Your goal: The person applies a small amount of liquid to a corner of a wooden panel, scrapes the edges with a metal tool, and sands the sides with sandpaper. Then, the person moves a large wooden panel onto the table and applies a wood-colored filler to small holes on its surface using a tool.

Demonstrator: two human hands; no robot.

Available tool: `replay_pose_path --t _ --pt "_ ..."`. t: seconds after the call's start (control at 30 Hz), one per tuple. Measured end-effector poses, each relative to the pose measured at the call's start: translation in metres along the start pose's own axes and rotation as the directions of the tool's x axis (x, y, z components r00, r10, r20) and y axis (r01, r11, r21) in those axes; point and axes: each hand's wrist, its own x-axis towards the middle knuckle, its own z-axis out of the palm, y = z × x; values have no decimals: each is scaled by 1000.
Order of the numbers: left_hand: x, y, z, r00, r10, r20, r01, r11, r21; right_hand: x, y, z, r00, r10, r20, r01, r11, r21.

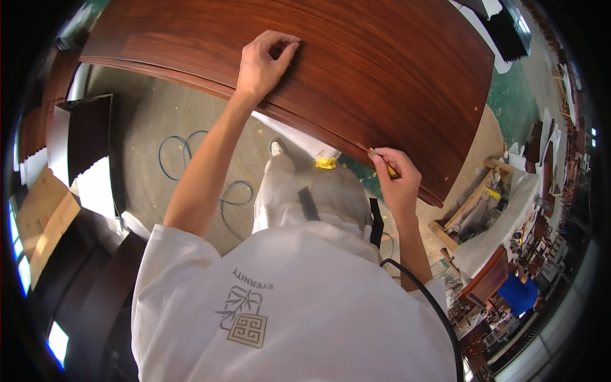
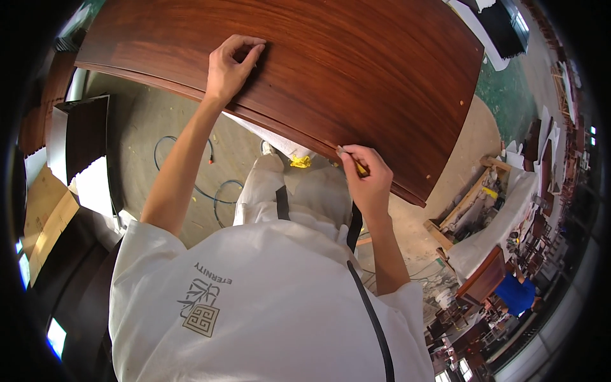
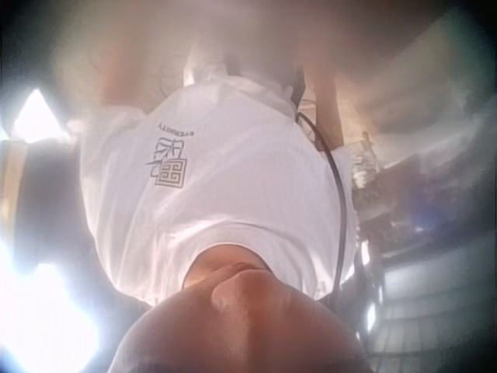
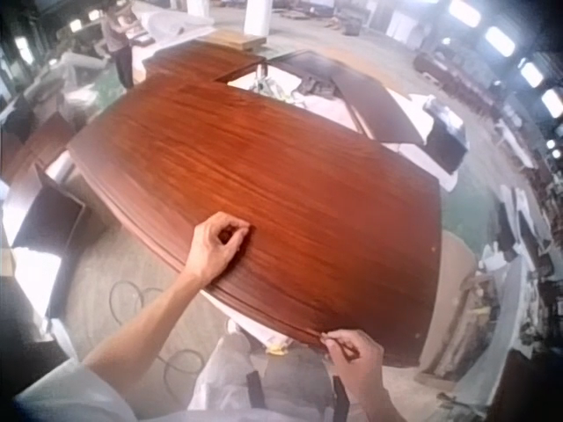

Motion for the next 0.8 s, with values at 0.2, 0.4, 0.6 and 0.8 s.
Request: replay_pose_path --t 0.2,0.4,0.6,0.8 --pt "1 1 2 1000 3 4 -3 1000 -4 3 -5 -10 970 232 69 -235 971 37" --pt "1 -1 2 1000 13 -2 -13 1000 -11 4 3 -23 982 188 29 -185 980 -74" --pt "1 -3 2 999 36 -10 -36 999 5 11 -10 -6 993 110 50 -102 986 -133" --pt "2 -1 3 999 32 -18 -32 999 -7 9 -5 -12 993 106 54 -98 987 -125"
